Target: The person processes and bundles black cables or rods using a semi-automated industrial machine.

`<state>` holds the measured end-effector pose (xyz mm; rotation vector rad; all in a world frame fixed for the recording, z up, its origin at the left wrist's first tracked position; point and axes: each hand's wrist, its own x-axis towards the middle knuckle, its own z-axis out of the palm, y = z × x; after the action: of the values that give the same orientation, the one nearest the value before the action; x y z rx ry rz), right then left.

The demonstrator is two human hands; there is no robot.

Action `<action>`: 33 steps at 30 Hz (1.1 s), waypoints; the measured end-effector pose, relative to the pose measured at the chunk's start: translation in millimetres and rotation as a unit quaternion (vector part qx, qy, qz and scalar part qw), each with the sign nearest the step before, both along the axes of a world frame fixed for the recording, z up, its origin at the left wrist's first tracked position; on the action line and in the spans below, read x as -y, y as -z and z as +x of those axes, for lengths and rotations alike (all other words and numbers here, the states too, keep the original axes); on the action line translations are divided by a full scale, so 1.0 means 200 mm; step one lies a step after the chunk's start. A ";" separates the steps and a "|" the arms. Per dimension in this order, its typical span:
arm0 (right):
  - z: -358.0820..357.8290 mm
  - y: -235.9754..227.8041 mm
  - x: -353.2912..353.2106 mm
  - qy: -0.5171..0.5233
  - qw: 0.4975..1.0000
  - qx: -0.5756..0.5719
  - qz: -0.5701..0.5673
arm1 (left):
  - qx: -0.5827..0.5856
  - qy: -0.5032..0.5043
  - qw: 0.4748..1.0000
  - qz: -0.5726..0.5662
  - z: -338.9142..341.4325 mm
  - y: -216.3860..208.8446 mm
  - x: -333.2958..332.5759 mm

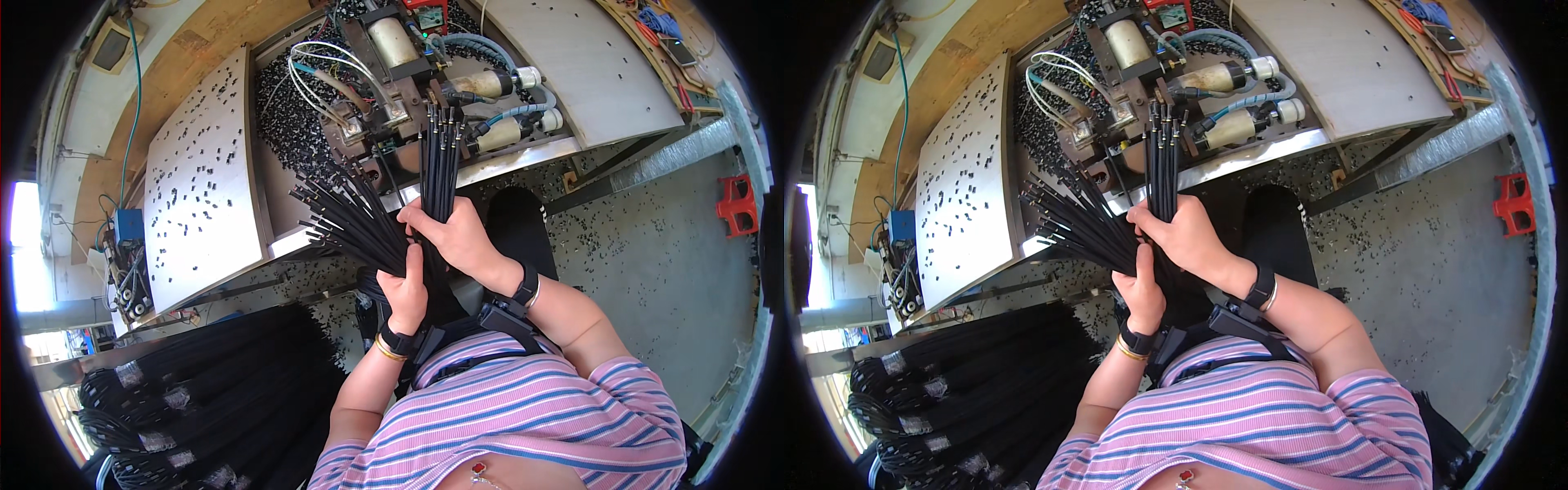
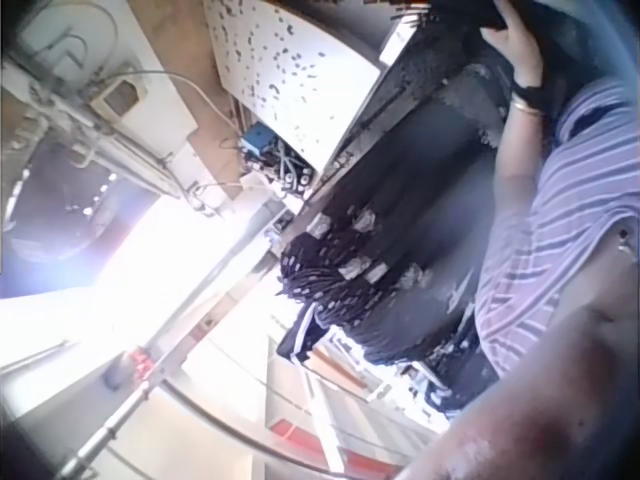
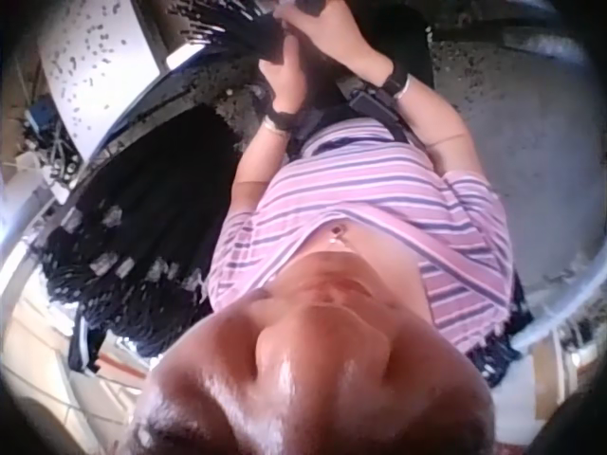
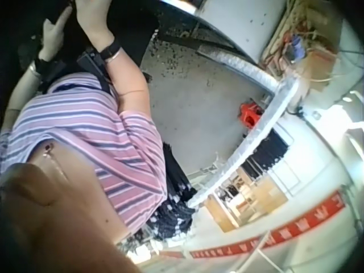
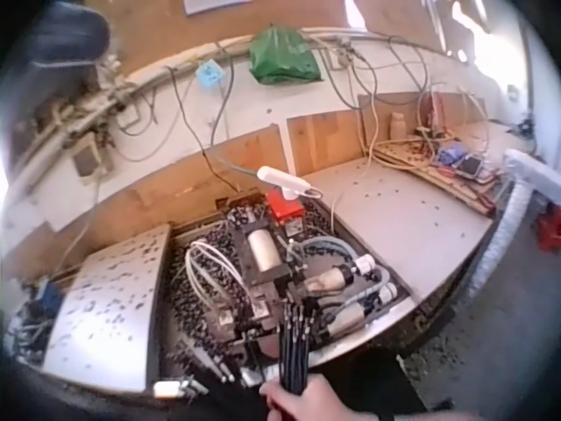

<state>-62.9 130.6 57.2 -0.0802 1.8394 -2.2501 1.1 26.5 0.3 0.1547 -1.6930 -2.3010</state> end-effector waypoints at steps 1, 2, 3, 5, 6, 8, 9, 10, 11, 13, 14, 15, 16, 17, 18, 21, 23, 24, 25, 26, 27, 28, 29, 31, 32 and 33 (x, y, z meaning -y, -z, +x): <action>0.00 0.00 0.00 -0.004 1.000 -0.003 -0.004 | 0.000 0.004 1.000 0.007 0.00 0.00 0.00; -0.01 0.00 0.00 -0.006 1.000 0.001 -0.005 | 0.000 0.007 1.000 0.014 0.00 0.01 0.01; -0.01 0.00 -0.01 -0.008 1.000 0.005 -0.006 | 0.001 0.010 1.000 0.021 0.00 0.01 0.01; -0.01 -0.01 -0.01 -0.011 1.000 0.010 -0.007 | 0.010 0.016 0.999 0.040 0.01 0.03 0.01; -0.01 0.00 -0.02 -0.025 1.000 -0.007 0.004 | 0.018 0.022 0.998 0.060 0.01 0.03 0.01; -0.01 0.00 -0.03 -0.047 0.998 -0.043 0.028 | 0.028 0.029 0.996 0.080 0.00 0.04 0.01; -0.01 0.00 -0.03 -0.052 0.998 -0.039 0.027 | 0.014 0.017 0.999 0.043 0.00 0.04 0.01; 0.00 0.00 -0.03 -0.051 0.998 -0.033 0.024 | 0.000 0.006 1.000 0.006 0.00 0.04 0.01; 0.00 0.01 -0.03 -0.051 0.998 -0.028 0.021 | -0.016 -0.006 0.999 -0.032 -0.01 0.03 0.01; 0.00 0.01 -0.04 -0.050 0.998 -0.022 0.018 | -0.014 -0.005 0.999 -0.033 -0.02 0.03 0.02; 0.00 0.01 -0.04 -0.050 0.998 -0.032 0.031 | -0.009 -0.006 0.999 -0.034 -0.02 0.03 0.01; 0.01 0.02 -0.05 -0.051 0.997 -0.041 0.044 | -0.003 -0.006 0.999 -0.034 -0.02 0.02 0.01; 0.01 0.02 -0.05 -0.051 0.996 -0.050 0.058 | -0.001 -0.005 0.999 -0.034 -0.02 0.02 0.01; 0.01 0.02 -0.05 -0.050 0.996 -0.050 0.058 | 0.000 -0.004 0.999 -0.033 -0.01 0.02 0.01; 0.01 0.02 -0.05 -0.038 0.996 -0.055 0.055 | -0.001 -0.003 0.999 -0.033 -0.02 0.02 0.01; 0.01 0.02 -0.03 -0.019 0.996 -0.065 0.048 | -0.009 -0.013 1.000 -0.026 -0.02 0.03 0.01; 0.01 0.02 -0.02 -0.010 0.999 -0.047 0.011 | -0.017 -0.025 0.999 -0.017 -0.02 0.04 0.01; 0.02 0.02 -0.02 -0.003 0.999 -0.037 -0.006 | -0.016 -0.025 0.999 -0.017 -0.03 0.04 0.01; 0.02 0.01 -0.02 -0.003 0.999 -0.038 -0.008 | -0.012 -0.026 1.000 -0.013 -0.03 0.04 0.01; 0.01 0.01 -0.02 -0.004 0.999 -0.035 -0.006 | -0.009 -0.026 1.000 -0.008 -0.03 0.04 0.01; 0.01 0.01 -0.01 -0.006 0.999 -0.033 -0.003 | -0.006 -0.028 1.000 -0.004 -0.04 0.04 0.01; 0.00 0.01 -0.01 -0.008 0.999 -0.032 -0.003 | -0.007 -0.028 1.000 -0.004 -0.04 0.03 0.02; -0.01 0.01 0.00 -0.008 0.999 -0.031 -0.002 | -0.009 -0.027 1.000 -0.007 -0.05 0.03 0.02; -0.02 0.01 0.00 -0.007 1.000 -0.027 -0.004 | -0.009 -0.028 1.000 -0.011 -0.06 0.02 0.03; -0.03 0.01 0.01 -0.005 1.000 -0.026 -0.004 | -0.011 -0.025 1.000 -0.012 -0.06 0.02 0.03; -0.03 0.01 0.01 -0.006 1.000 -0.024 -0.005 | -0.014 -0.025 1.000 -0.011 -0.06 0.02 0.03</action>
<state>-68.8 127.7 55.4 -0.1495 1.8465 -2.2686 -11.1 20.0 -2.8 0.1575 -1.6818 -2.2374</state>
